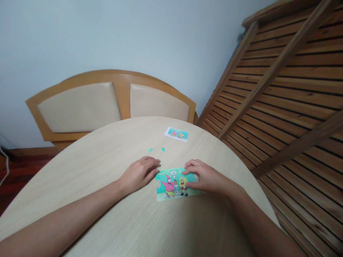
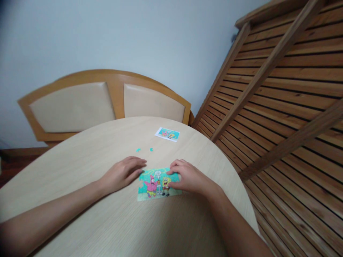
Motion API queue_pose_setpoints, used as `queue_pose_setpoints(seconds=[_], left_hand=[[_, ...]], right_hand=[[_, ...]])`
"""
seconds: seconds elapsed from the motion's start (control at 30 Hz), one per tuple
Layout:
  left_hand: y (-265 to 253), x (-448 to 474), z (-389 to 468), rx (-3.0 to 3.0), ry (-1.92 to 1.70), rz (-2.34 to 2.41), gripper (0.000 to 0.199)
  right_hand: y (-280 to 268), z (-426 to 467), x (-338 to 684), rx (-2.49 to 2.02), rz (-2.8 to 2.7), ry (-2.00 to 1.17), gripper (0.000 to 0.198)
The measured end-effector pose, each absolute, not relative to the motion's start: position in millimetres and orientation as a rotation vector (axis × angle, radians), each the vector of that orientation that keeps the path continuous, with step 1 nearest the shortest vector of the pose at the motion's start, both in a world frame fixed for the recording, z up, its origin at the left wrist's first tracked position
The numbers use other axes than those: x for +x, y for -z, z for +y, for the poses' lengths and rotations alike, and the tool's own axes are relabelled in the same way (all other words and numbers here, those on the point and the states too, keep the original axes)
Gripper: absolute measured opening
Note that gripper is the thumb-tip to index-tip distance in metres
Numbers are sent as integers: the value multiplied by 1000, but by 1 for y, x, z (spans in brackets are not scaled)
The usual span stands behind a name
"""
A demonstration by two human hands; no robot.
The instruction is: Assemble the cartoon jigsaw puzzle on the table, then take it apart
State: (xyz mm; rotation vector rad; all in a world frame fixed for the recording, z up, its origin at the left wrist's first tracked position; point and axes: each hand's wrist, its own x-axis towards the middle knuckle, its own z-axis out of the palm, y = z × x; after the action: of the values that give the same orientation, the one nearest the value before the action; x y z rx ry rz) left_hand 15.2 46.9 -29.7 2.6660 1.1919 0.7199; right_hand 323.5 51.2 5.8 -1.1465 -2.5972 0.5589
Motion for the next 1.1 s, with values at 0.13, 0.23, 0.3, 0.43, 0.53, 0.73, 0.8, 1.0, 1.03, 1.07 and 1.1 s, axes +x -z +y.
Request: queue_pose_setpoints(seconds=[0.13, 0.23, 0.3, 0.43, 0.53, 0.73, 0.8, 1.0, 1.03, 1.07, 1.1], left_hand=[[37, 5, 65, 2718, -660, 1449, 46], [43, 0, 71, 2680, -556, 1552, 56], [42, 1, 70, 2670, -545, 1565, 54], [33, 5, 60, 2672, -594, 1545, 41], [29, 7, 52, 2670, -615, 1495, 29], [31, 10, 46, 2566, -683, 1416, 21], [31, 11, 47, 2493, -691, 1389, 19], [26, 9, 49, 2397, -620, 1321, 19], [25, 8, 49, 2409, -597, 1327, 17], [24, 7, 49, 2425, -571, 1336, 15], [24, 5, 50, 2443, -544, 1346, 12]], right_hand=[[-6, 51, 323, -1146, -2597, -565, 35], [-7, 51, 322, -1150, -2599, -568, 35], [-7, 51, 322, -1157, -2596, -570, 35], [-5, 53, 327, -1170, -2565, -572, 34], [-2, 55, 332, -1185, -2542, -571, 33], [-1, 59, 337, -1205, -2523, -573, 33], [0, 59, 337, -1203, -2523, -574, 33], [-1, 58, 336, -1194, -2522, -568, 32], [-1, 58, 336, -1193, -2520, -568, 32], [-1, 58, 336, -1193, -2519, -568, 32], [-1, 58, 336, -1194, -2519, -568, 32]])
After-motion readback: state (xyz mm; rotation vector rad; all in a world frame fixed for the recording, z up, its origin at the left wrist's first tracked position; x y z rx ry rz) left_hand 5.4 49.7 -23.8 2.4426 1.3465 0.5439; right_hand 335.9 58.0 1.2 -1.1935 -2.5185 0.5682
